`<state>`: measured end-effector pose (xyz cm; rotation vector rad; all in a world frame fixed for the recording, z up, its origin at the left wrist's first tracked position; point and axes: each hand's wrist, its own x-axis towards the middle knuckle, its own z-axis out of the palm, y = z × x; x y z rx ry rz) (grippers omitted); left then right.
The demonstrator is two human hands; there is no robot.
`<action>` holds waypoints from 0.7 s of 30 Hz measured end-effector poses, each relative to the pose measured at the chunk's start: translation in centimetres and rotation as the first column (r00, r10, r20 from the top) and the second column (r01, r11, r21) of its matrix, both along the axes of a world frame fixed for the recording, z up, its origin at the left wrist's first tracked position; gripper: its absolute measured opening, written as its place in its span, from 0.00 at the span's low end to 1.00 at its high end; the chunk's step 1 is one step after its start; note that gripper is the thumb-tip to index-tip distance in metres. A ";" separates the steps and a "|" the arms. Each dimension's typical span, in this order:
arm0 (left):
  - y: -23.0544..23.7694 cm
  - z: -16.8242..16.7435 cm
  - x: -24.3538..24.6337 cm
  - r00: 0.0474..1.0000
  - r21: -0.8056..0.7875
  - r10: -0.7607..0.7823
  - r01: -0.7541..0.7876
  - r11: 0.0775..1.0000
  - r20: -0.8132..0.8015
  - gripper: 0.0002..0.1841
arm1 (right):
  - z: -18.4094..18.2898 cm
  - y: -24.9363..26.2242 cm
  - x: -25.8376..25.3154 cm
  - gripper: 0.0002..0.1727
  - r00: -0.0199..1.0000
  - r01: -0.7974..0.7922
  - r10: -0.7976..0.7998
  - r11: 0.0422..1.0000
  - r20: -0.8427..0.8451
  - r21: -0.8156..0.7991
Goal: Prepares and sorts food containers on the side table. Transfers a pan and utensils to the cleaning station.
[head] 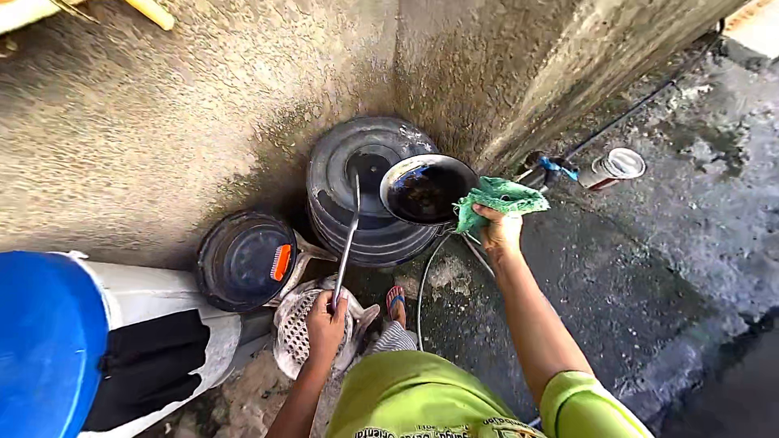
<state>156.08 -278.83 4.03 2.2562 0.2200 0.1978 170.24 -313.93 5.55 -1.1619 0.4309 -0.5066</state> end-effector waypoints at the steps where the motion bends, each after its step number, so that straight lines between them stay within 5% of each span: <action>1: -0.8 0.5 1.9 1.000 -0.003 -0.005 0.004 1.000 -0.027 0.17 | -0.5 0.3 2.1 0.30 1.000 -0.030 0.030 0.999 -0.010 0.017; 11: -7.5 1.2 18.2 0.868 0.097 -0.118 0.187 0.977 -0.482 0.20 | -5.6 -0.3 12.9 0.35 0.978 -0.187 0.192 0.980 -0.081 0.063; 21: -11.8 0.0 19.9 0.754 0.181 -0.124 0.309 0.934 -0.645 0.22 | -6.8 -5.5 10.8 0.32 0.901 -0.284 0.287 0.957 -0.325 0.058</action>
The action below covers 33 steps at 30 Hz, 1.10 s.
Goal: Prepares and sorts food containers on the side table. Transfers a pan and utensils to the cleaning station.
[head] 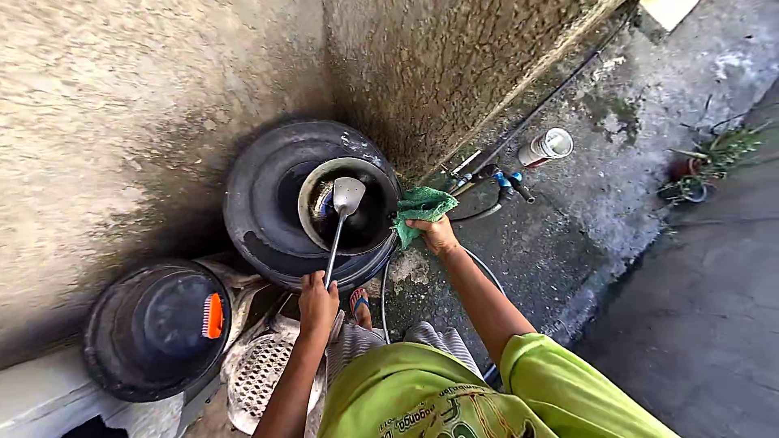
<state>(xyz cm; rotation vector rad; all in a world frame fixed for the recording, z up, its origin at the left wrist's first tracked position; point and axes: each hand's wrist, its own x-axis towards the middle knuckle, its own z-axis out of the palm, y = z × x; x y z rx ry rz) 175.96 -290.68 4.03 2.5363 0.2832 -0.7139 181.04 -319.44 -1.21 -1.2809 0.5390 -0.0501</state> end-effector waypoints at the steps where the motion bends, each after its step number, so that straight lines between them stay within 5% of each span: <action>1: -0.2 0.0 -0.1 1.000 0.010 -0.010 0.010 1.000 0.000 0.23 | 0.1 -0.4 -0.4 0.33 0.999 0.005 -0.005 1.000 -0.036 0.003; 10: -2.3 0.1 -1.0 0.999 0.147 -0.006 0.001 0.989 0.038 0.34 | 1.8 -7.7 -7.5 0.30 0.963 -0.121 0.111 0.992 -0.247 -0.023; 16: -4.3 0.9 -11.4 0.832 0.043 0.337 -0.395 0.918 0.440 0.31 | -0.8 -20.4 -14.0 0.35 0.883 -0.411 0.282 0.849 -0.375 -0.331; 20: -6.8 -0.9 -26.1 0.837 0.084 0.545 -0.540 0.837 -0.052 0.28 | -2.2 -29.8 -18.0 0.45 0.757 -0.608 0.338 0.678 -0.559 -0.413; 24: -10.2 -3.7 -45.4 0.642 0.124 0.585 -0.615 0.779 -0.496 0.26 | -4.3 -35.3 -21.2 0.44 0.667 -0.667 0.284 0.639 -0.689 -0.383; 27: -13.2 -3.4 -55.8 0.477 0.209 0.572 -0.617 0.759 -0.667 0.25 | -6.4 -36.9 -21.3 0.45 0.516 -0.820 0.252 0.420 -0.818 -0.388; 30: -14.8 -3.8 -59.7 0.428 0.208 0.572 -0.644 0.736 -0.700 0.25 | -7.1 -36.3 -20.3 0.46 0.421 -0.901 0.224 0.212 -0.879 -0.377; 33: -14.1 -4.9 -57.4 0.480 0.119 0.575 -0.690 0.714 -0.663 0.24 | -5.5 -33.6 -19.7 0.46 0.434 -0.900 0.284 0.168 -0.855 -0.401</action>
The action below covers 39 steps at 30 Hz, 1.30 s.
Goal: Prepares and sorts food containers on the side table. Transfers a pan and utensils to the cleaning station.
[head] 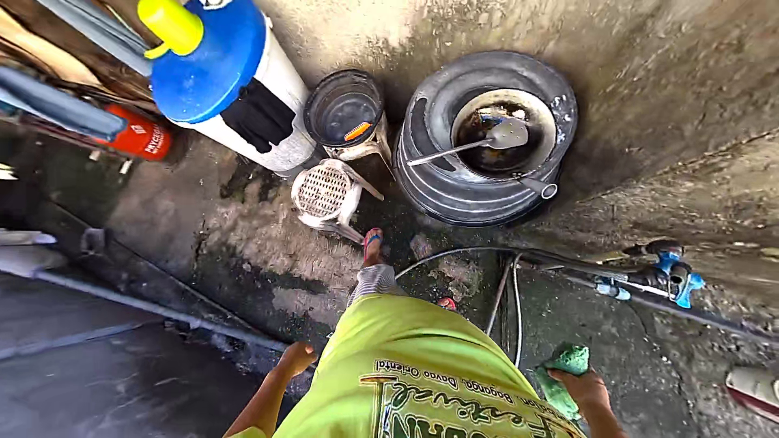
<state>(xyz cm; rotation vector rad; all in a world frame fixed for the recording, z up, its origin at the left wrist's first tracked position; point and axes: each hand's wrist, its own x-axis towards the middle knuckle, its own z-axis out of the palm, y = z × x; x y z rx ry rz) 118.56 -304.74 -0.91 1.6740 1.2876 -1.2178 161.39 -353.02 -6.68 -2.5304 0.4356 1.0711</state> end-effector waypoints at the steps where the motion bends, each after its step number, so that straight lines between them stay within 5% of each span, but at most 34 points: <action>1: 0.8 -0.4 1.7 0.999 0.004 0.005 -0.005 1.000 0.048 0.24 | 0.8 1.3 0.1 0.45 1.000 -0.005 0.004 0.999 0.019 0.039; 6: 8.0 -1.0 12.4 0.926 0.104 0.035 -0.079 0.991 0.376 0.24 | 1.7 9.9 0.7 0.43 0.996 0.006 -0.019 0.988 0.089 0.151; 10: 15.0 -0.3 18.6 0.804 0.065 0.111 -0.182 0.981 0.584 0.24 | 1.7 22.2 1.9 0.41 0.993 -0.110 0.105 0.988 0.049 0.112; 15: 25.6 -2.0 17.4 0.784 -0.052 0.143 -0.141 0.989 0.604 0.24 | 5.3 39.8 1.9 0.46 0.926 -0.377 0.376 0.926 0.037 0.000; 20: 34.9 -4.2 13.7 0.851 -0.092 0.174 -0.148 0.985 0.496 0.23 | 8.9 50.9 -0.4 0.49 0.840 -0.542 0.542 0.839 -0.020 -0.043; 24: 39.8 -4.7 16.4 0.835 -0.098 0.170 -0.140 0.985 0.523 0.20 | 9.5 52.2 -1.8 0.50 0.855 -0.518 0.518 0.847 -0.029 -0.122; 31: 41.8 -4.7 27.8 0.768 -0.223 0.310 -0.221 0.949 0.560 0.23 | 8.3 45.1 -2.3 0.51 0.919 -0.385 0.352 0.899 -0.178 -0.211; 35: 42.1 -1.5 33.3 0.809 0.032 0.011 -0.037 0.999 0.587 0.23 | 6.6 42.8 -1.4 0.51 0.884 -0.395 0.314 0.897 -0.347 -0.196; 39: 44.5 3.8 36.4 0.741 0.402 -0.225 -0.066 0.913 0.633 0.21 | 6.1 41.6 -0.2 0.52 0.893 -0.337 0.252 0.924 -0.374 -0.182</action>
